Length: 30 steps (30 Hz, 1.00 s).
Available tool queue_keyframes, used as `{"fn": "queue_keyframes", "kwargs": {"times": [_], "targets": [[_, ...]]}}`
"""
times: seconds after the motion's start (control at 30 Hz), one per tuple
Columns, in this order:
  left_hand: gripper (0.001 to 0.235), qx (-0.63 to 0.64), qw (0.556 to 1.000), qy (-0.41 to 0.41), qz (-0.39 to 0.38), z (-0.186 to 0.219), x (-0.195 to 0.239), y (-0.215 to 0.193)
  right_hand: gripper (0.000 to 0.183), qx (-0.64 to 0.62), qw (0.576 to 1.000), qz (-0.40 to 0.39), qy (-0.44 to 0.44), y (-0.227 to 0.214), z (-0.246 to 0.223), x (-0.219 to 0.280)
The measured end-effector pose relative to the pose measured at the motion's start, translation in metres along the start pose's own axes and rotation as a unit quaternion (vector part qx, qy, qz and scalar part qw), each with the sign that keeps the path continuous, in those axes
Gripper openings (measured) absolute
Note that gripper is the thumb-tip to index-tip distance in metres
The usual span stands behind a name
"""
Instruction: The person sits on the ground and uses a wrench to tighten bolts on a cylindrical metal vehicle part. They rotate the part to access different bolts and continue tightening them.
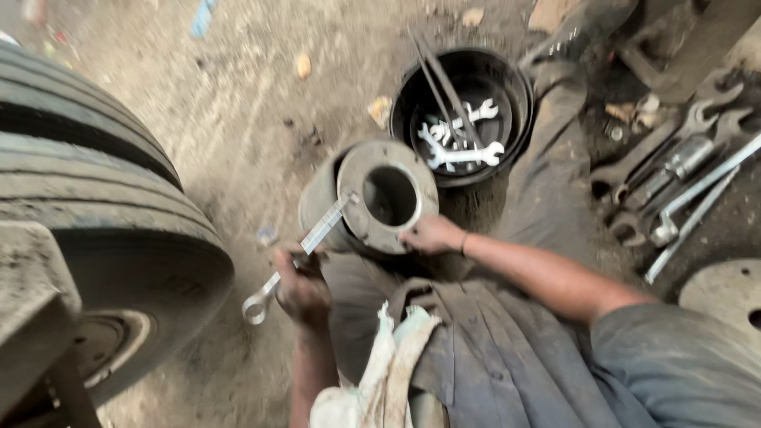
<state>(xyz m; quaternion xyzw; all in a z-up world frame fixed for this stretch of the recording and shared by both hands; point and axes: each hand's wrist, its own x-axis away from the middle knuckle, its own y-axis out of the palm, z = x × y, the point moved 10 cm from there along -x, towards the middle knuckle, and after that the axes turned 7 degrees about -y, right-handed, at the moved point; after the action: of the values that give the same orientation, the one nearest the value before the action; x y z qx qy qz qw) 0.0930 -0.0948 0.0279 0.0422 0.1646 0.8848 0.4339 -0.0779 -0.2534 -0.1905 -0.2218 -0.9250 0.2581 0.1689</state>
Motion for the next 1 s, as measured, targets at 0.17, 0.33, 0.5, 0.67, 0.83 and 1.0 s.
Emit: {"fn": "queue_keyframes", "kwargs": {"times": [0.17,0.33,0.5,0.67,0.83,1.0], "targets": [[0.037,0.112,0.990,-0.024,0.080,-0.019,-0.008,-0.041,0.017,0.267,0.933,0.085,-0.225,0.002,-0.062,0.025],[0.040,0.140,0.988,-0.050,0.035,-0.038,-0.010,-0.061,0.010,0.264,0.900,0.205,-0.280,-0.018,-0.080,0.049],[0.041,0.175,0.983,-0.051,0.039,-0.049,-0.015,-0.072,0.046,0.201,0.976,0.062,-0.058,-0.018,-0.044,0.031],[0.040,0.169,0.984,-0.052,0.025,-0.050,-0.018,-0.070,0.025,0.246,0.938,0.127,-0.210,-0.028,-0.083,0.046],[0.042,0.157,0.986,-0.053,0.013,-0.057,-0.014,-0.078,0.010,0.315,0.892,0.161,-0.281,-0.022,-0.090,0.062],[0.042,0.126,0.991,-0.036,0.005,-0.056,-0.015,-0.079,0.033,0.213,0.966,0.091,-0.119,-0.028,-0.058,0.039]]}}
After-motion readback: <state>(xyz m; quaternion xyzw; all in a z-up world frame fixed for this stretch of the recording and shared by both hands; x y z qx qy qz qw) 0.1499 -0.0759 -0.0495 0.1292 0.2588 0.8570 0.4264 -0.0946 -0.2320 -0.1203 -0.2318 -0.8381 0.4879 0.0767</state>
